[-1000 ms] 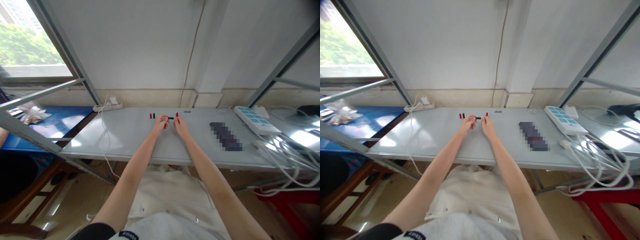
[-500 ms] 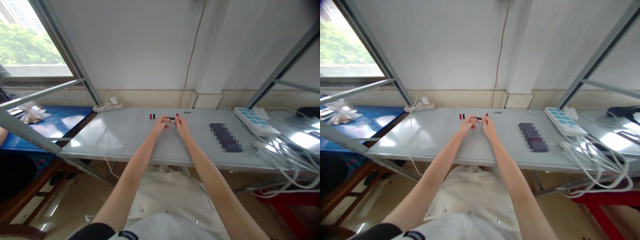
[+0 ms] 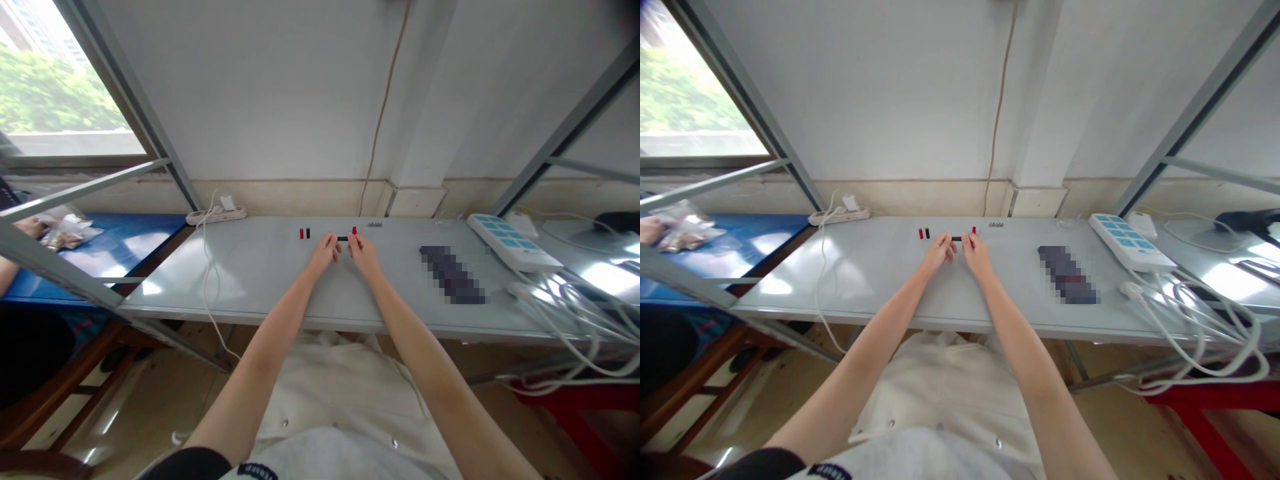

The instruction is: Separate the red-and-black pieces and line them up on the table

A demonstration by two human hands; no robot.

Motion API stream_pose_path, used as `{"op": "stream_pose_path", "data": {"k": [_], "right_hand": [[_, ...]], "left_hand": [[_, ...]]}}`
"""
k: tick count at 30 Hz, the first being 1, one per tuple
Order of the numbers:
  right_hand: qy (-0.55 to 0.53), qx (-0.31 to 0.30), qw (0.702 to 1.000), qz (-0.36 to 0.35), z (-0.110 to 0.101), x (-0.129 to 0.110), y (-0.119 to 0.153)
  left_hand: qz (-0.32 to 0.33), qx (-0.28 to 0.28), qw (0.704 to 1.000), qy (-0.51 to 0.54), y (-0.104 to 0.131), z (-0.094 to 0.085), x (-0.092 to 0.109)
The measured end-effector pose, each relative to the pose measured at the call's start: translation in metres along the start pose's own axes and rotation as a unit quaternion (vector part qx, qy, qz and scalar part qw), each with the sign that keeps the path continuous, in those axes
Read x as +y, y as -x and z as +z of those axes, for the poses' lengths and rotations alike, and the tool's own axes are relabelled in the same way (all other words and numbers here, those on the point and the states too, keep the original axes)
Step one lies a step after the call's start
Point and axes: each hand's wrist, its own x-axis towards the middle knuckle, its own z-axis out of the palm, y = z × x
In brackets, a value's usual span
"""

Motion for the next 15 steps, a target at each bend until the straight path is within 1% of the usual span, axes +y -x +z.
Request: {"op": "stream_pose_path", "data": {"k": [4, 9, 15], "right_hand": [[-0.01, -0.01, 1.0, -0.006, 0.001, -0.002, 0.001], [0.007, -0.02, 1.0, -0.019, 0.002, 0.001, 0.0], [-0.048, -0.064, 0.996, -0.045, 0.004, 0.012, -0.003]], "left_hand": [[-0.037, 0.024, 0.999, 0.012, 0.002, 0.0, 0.009], [-0.048, 0.042, 0.997, 0.04, 0.002, 0.001, 0.012], [-0.054, 0.114, 0.99, 0.058, 0.001, -0.003, 0.008]]}}
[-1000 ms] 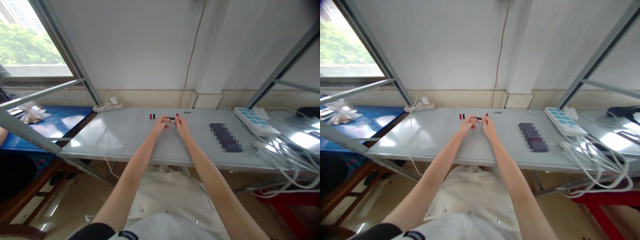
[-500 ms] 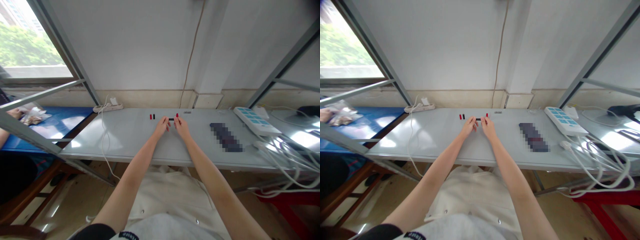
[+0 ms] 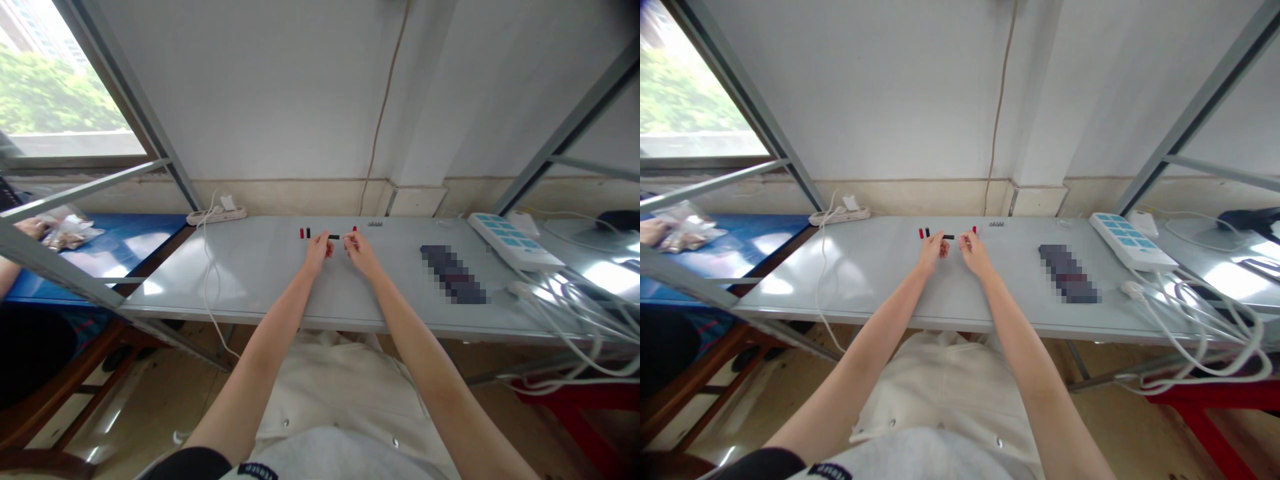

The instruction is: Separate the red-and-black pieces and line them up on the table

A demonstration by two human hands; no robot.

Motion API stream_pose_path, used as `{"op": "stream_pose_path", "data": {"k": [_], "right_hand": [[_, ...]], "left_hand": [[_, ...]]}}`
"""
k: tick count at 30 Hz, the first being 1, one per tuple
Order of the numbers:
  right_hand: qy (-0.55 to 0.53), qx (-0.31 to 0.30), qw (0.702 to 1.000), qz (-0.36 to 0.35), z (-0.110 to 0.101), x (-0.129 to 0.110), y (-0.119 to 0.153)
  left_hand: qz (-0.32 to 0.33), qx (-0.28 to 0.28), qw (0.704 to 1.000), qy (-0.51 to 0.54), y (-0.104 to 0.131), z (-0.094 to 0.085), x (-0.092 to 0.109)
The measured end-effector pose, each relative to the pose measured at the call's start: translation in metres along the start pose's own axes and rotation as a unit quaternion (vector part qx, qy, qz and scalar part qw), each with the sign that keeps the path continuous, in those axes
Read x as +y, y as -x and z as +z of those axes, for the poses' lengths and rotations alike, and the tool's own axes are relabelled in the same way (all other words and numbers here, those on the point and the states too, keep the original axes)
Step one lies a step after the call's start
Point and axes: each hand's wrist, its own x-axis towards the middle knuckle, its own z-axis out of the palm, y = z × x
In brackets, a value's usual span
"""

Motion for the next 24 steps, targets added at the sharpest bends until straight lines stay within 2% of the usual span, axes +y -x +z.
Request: {"op": "stream_pose_path", "data": {"k": [4, 10, 18, 24], "right_hand": [[0.005, -0.013, 1.0, -0.025, 0.0011, 0.0017, -0.0001], [0.093, -0.011, 0.995, -0.033, -0.0007, 0.0008, 0.0006], [0.113, -0.009, 0.993, -0.028, -0.0029, -0.0014, 0.0013], [0.114, -0.026, 0.993, -0.023, -0.0021, 0.0023, 0.0006]], "left_hand": [[0.013, 0.018, 1.0, 0.009, -0.0013, -0.0017, -0.0007], [0.03, 0.014, 0.999, -0.018, -0.0011, -0.0007, 0.0002], [0.111, -0.013, 0.991, -0.072, -0.0032, 0.0002, -0.0064], [0.094, -0.017, 0.994, -0.052, -0.003, -0.0015, -0.0055]]}}
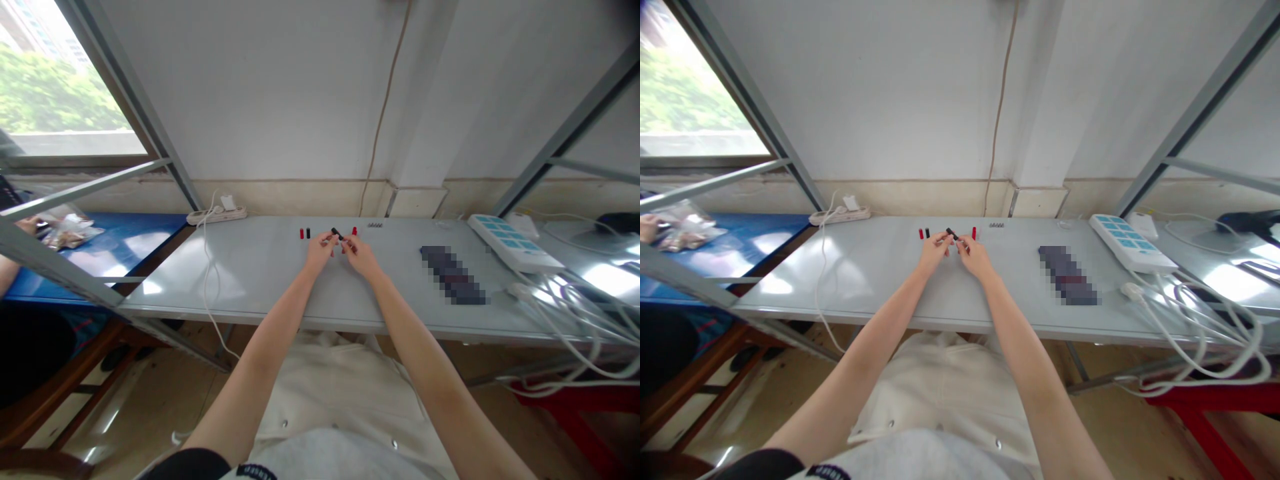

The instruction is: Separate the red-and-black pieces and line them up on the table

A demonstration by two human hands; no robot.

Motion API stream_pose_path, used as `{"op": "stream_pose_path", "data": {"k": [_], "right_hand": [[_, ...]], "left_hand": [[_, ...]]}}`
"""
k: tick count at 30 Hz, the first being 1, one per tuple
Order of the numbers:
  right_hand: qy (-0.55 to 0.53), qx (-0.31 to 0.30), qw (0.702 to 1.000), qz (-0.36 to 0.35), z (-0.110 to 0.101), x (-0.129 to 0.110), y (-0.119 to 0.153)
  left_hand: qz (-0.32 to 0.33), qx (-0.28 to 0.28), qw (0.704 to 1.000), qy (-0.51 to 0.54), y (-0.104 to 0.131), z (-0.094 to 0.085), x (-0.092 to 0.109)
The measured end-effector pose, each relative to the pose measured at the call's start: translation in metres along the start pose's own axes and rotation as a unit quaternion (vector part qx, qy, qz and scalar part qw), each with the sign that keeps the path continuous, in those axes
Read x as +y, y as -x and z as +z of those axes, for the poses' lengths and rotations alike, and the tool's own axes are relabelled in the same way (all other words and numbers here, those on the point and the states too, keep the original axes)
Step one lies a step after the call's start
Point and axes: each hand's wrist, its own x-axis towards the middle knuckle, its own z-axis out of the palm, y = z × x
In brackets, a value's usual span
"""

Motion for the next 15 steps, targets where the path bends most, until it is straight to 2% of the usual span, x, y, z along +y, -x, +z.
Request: {"op": "stream_pose_path", "data": {"k": [9, 15], "right_hand": [[0.009, -0.026, 1.0, -0.002, -0.0007, -0.0024, 0.0009], [0.021, -0.033, 0.999, 0.003, -0.0008, -0.0025, 0.0002]], "left_hand": [[-0.04, 0.033, 0.998, 0.036, -0.0003, 0.0004, 0.0031], [-0.025, 0.062, 0.997, 0.05, -0.002, 0.0001, 0.0019]]}}
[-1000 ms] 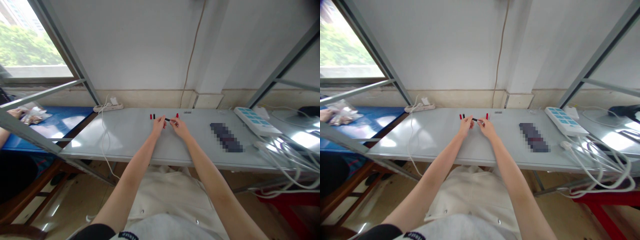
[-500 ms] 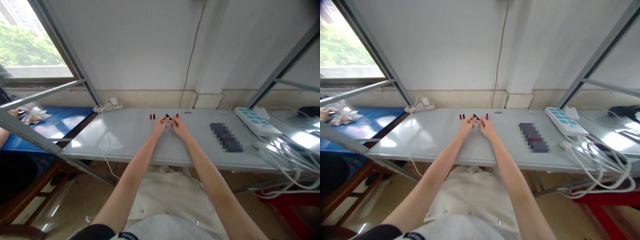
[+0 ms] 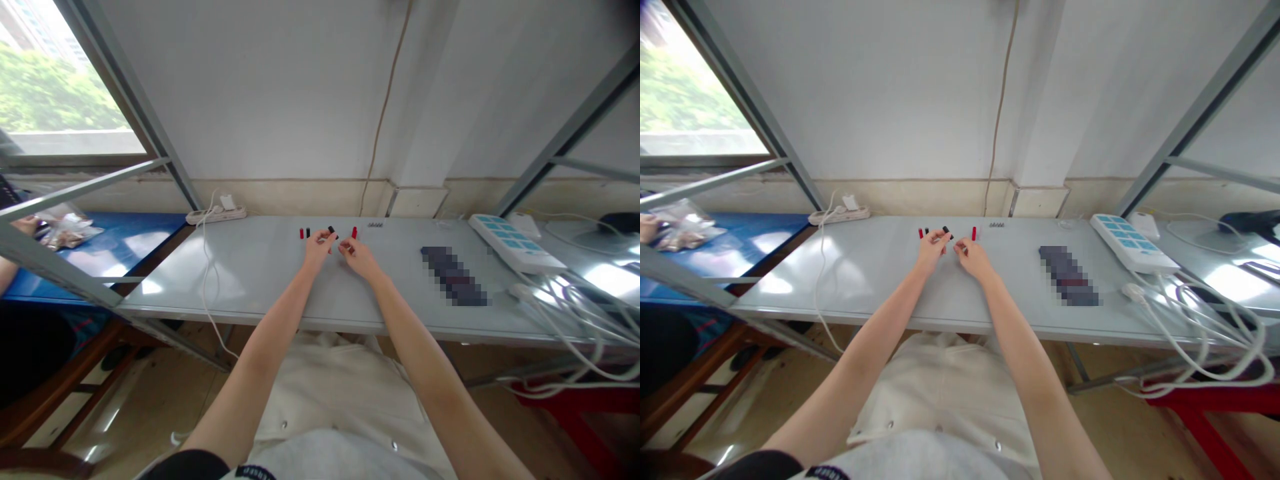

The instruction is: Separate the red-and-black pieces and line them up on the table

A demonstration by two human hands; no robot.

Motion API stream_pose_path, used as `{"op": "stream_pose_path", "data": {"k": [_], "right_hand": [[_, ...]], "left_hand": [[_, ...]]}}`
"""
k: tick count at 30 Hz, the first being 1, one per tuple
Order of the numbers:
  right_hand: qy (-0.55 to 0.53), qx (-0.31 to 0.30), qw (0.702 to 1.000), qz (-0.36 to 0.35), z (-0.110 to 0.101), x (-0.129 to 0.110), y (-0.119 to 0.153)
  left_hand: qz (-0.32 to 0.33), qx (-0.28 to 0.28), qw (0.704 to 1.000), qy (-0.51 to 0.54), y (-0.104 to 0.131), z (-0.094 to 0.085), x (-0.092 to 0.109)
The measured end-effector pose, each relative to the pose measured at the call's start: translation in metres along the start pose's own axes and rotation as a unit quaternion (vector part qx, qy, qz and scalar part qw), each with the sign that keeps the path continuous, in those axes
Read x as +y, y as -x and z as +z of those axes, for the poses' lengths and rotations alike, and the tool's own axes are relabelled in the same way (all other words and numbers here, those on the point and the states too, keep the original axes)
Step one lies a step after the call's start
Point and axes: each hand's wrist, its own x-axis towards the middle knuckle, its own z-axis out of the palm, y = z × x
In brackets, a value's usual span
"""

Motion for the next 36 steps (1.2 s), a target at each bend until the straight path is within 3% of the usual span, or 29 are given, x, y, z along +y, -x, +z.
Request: {"op": "stream_pose_path", "data": {"k": [3, 6, 9, 15, 24, 36], "right_hand": [[0.048, 0.009, 0.999, -0.005, -0.003, 0.003, 0.0], [0.079, -0.015, 0.996, 0.044, -0.011, 0.009, 0.0], [0.073, -0.021, 0.991, 0.109, -0.02, 0.019, 0.0], [0.103, 0.065, 0.965, 0.232, -0.027, 0.038, 0.0], [0.162, 0.072, 0.953, 0.245, -0.021, 0.037, -0.001], [0.235, 0.063, 0.945, 0.22, -0.016, 0.042, -0.01]], "left_hand": [[0.021, 0.033, 0.999, 0.0, 0.0, -0.001, 0.001], [0.028, 0.041, 0.999, -0.019, 0.001, 0.0, 0.001], [0.018, 0.011, 0.998, -0.064, 0.002, 0.004, -0.004], [0.037, -0.07, 0.973, -0.216, -0.002, 0.018, -0.027], [0.06, -0.105, 0.933, -0.34, -0.023, 0.046, -0.027], [0.044, -0.084, 0.914, -0.394, -0.031, 0.056, -0.034]]}}
